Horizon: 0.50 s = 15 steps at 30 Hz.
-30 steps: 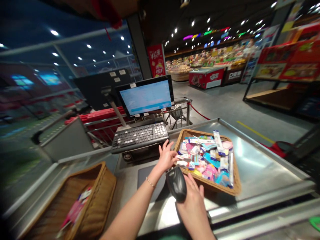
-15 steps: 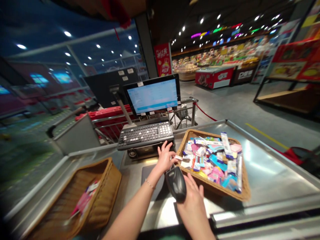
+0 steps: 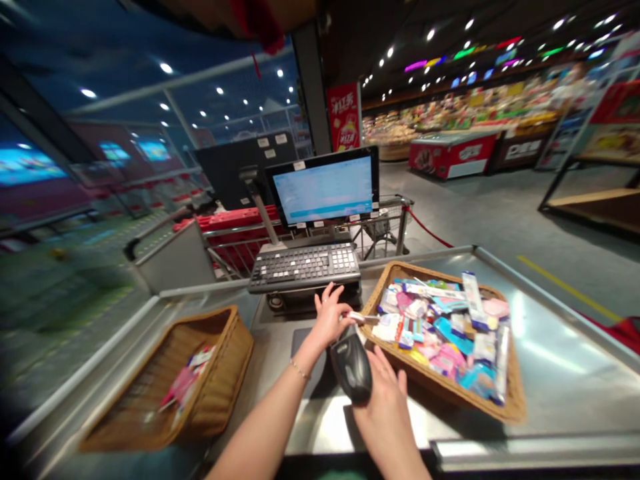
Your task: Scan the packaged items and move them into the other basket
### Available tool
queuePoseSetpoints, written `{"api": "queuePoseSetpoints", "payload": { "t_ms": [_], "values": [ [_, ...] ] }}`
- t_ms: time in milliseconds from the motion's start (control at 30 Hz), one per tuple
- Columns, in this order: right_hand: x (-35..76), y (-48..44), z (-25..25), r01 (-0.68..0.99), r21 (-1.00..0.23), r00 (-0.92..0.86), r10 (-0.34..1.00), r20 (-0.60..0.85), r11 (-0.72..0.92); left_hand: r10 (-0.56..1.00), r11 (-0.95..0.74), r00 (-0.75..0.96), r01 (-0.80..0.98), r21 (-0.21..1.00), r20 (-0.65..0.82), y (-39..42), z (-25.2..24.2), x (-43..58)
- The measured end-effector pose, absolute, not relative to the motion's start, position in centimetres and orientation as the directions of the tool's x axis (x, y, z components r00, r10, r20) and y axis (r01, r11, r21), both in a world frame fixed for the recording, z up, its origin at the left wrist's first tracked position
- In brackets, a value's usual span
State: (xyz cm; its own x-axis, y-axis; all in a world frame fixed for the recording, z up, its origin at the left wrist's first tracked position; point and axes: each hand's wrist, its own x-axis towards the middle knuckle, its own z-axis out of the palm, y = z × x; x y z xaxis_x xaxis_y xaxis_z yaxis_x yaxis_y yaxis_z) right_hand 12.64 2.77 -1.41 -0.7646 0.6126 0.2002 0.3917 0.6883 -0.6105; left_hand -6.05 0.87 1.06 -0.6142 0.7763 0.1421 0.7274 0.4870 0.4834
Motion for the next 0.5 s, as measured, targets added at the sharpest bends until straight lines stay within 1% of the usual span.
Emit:
{"api": "queuePoseSetpoints", "payload": {
  "t_ms": [167, 500],
  "values": [
    [12.3, 2.7, -1.4, 0.361, -0.622, -0.784, 0.588, 0.201, 0.695, 0.75, 0.516, -0.648, 0.698, 0.496, 0.132, 0.1, 1.3, -6.1],
    [12.1, 2.1, -1.2, 0.341, -0.615, -0.795, 0.568, 0.215, 0.711, 0.714, 0.526, -0.681, 0.676, 0.515, 0.165, -0.8, 0.5, -6.8]
  ]
}}
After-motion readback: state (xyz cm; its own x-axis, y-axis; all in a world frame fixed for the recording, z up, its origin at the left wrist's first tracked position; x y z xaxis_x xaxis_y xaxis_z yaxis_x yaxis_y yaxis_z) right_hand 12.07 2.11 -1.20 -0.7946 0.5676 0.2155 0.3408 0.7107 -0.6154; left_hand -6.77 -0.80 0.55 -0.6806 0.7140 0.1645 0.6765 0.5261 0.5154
